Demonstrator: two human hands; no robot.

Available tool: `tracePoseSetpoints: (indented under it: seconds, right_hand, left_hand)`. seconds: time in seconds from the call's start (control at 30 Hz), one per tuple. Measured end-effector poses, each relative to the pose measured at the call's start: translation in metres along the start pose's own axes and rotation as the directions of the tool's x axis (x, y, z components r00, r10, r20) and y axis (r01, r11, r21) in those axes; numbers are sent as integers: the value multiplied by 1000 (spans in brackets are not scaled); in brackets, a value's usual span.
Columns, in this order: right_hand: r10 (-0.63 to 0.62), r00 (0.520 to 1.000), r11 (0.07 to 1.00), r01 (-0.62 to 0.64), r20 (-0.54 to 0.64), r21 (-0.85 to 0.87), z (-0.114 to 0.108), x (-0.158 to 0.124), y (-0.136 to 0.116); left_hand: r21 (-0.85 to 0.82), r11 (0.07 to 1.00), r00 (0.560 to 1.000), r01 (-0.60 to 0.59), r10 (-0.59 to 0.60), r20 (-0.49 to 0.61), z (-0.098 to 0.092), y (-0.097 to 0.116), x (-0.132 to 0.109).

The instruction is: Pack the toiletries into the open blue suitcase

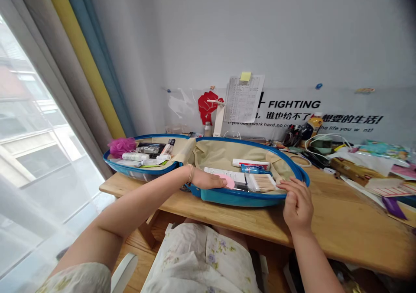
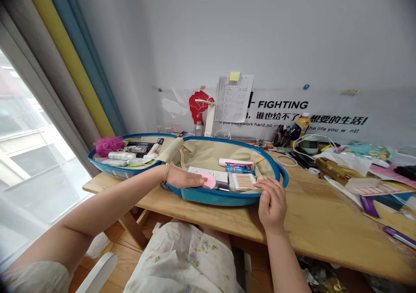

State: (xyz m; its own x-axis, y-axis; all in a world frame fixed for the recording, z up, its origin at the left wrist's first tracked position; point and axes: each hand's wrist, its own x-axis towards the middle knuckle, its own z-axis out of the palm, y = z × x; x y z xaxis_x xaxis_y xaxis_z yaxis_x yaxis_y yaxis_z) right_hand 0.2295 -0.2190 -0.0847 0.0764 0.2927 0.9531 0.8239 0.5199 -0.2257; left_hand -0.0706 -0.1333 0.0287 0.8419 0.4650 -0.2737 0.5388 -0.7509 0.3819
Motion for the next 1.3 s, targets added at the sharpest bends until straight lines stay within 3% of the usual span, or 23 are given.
tracePoseSetpoints:
  seconds: [0.07, 0.13, 0.2, 0.27, 0.33, 0.4, 0.5, 0.63, 0.73, 0.87, 1.0, 1.17, 1.3]
  right_hand:
    - [-3, 1000, 1000, 3, -3, -1, 0, 1, -1]
    - [-1, 1000, 1000, 1, -5, -4, 0, 1, -1]
    - [8, 1000, 1000, -8, -4, -3, 0, 1, -1]
    - [14, 1000, 1000, -14, 3, -3, 0, 0, 0]
    - [13, 1000, 1000, -13, 11, -8, 0, -1, 1]
    - [11, 1000, 1000, -10, 21, -19, -1, -1, 2]
    - [6, 1000, 1000, -6, 29, -23, -2, 0, 1]
    - [-5, 1000, 1000, 6, 28, -22, -2, 0, 0]
    - [-22, 1000, 1000, 22, 21, -22, -1, 0, 1]
    - [-11, 1000, 1000, 11, 16, -24, -1, 0, 0]
    - [45, 999, 999, -45, 17, -15, -2, 1, -2]
    - [58, 998, 998, -58, 10, -10, -1, 0, -2]
    - [36, 999, 999, -36, 6, -9, 0, 0, -1]
  left_hand:
    - [-49, 998, 990, -25, 31, 138, -3, 6, -3]
    - [-127, 991, 983, -34, 56, 175, -6, 8, -7]
    - [-208, 976, 992, -64, 84, 89, -8, 3, -13]
    - [-265, 958, 993, -112, 98, -66, -12, -11, -22]
    - [-264, 958, 966, -115, 46, -254, -17, -34, -33]
    - [-193, 979, 885, 63, -144, -443, -26, -63, -48]
    - [-114, 857, 639, 503, -458, -618, -40, -113, -77]
    - [-111, 620, 432, 777, -652, -623, -47, -170, -123]
    - [-50, 451, 343, 891, -741, -577, -39, -197, -151]
    - [80, 378, 363, 922, -775, -517, -25, -215, -167]
    - [155, 348, 379, 924, -799, -466, -20, -220, -170]
    - [185, 349, 395, 919, -795, -461, -21, -208, -175]
    - [180, 386, 419, 905, -733, -536, -34, -186, -169]
